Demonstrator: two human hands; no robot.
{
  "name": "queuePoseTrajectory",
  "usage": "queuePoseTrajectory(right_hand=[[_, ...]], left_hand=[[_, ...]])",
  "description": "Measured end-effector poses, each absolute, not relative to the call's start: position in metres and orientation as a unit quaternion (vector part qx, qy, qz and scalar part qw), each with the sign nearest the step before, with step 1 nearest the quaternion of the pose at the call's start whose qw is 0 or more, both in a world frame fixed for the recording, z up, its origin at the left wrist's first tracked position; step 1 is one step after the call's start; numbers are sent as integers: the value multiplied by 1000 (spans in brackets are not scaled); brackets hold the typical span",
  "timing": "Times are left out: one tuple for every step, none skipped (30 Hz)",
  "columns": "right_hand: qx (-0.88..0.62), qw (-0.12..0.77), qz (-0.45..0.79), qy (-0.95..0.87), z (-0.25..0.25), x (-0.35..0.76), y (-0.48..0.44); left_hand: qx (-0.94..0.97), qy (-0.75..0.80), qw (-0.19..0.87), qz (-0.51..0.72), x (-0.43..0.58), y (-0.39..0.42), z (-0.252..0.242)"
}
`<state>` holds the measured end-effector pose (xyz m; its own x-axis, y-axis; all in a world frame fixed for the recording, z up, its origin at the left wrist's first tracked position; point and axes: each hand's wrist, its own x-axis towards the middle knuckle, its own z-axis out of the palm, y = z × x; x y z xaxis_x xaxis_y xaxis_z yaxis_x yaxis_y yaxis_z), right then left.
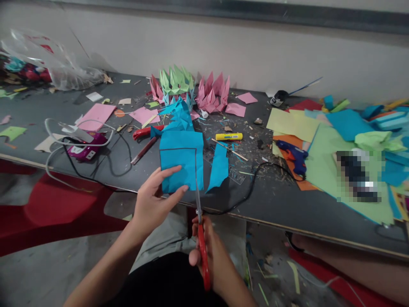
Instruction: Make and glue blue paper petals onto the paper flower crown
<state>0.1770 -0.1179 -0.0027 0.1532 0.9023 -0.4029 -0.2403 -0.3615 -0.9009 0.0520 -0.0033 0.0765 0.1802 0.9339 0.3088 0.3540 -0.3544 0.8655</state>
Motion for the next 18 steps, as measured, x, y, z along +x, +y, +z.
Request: queuePoseTrajectory(right_hand=[[-578, 491, 597, -260, -1, 176, -116], [-571, 493, 610, -241, 0, 176, -114], [-565, 494, 619, -230, 1, 175, -112], [-559, 497, 623, -228, 2, 175, -111], [-551, 499, 628, -229, 2, 175, -110], [-545, 502, 632, -228, 2, 175, -110], [-539, 503, 637, -223, 2, 175, -109], [-536, 505, 641, -217, 2, 175, -109], [-533, 506, 644, -212, 3, 174, -109], [-532, 505, 647, -207, 3, 174, -109], [-533, 506, 648, -201, 4, 174, -109], [-534, 505, 649, -195, 5, 174, -109], [-535, 504, 651, -191, 6, 175, -108], [-535, 502, 653, -186, 7, 175, -108], [-535, 499, 658, -181, 9, 175, -107], [-535, 496, 661, -176, 10, 175, -107], [-534, 493, 665, -175, 10, 175, -107], [-533, 492, 666, -174, 10, 174, -107]], left_hand=[[700, 462, 322, 440, 52, -4, 76], [705, 460, 317, 438, 52, -4, 76], [709, 457, 314, 436, 53, -5, 76], [713, 454, 312, 434, 53, -5, 76], [716, 452, 312, 431, 54, -5, 76], [718, 451, 313, 429, 54, -6, 76], [719, 450, 314, 427, 54, -6, 76], [720, 449, 313, 426, 54, -6, 76], [721, 449, 312, 426, 54, -6, 76], [721, 450, 311, 425, 54, -6, 76], [722, 449, 309, 426, 54, -6, 75], [722, 448, 309, 427, 54, -6, 75], [722, 447, 309, 429, 54, -6, 75], [721, 446, 310, 430, 54, -6, 75], [720, 445, 311, 431, 54, -6, 75], [719, 445, 311, 433, 54, -6, 75], [719, 446, 310, 434, 54, -6, 75], [718, 446, 310, 435, 55, -6, 76]])
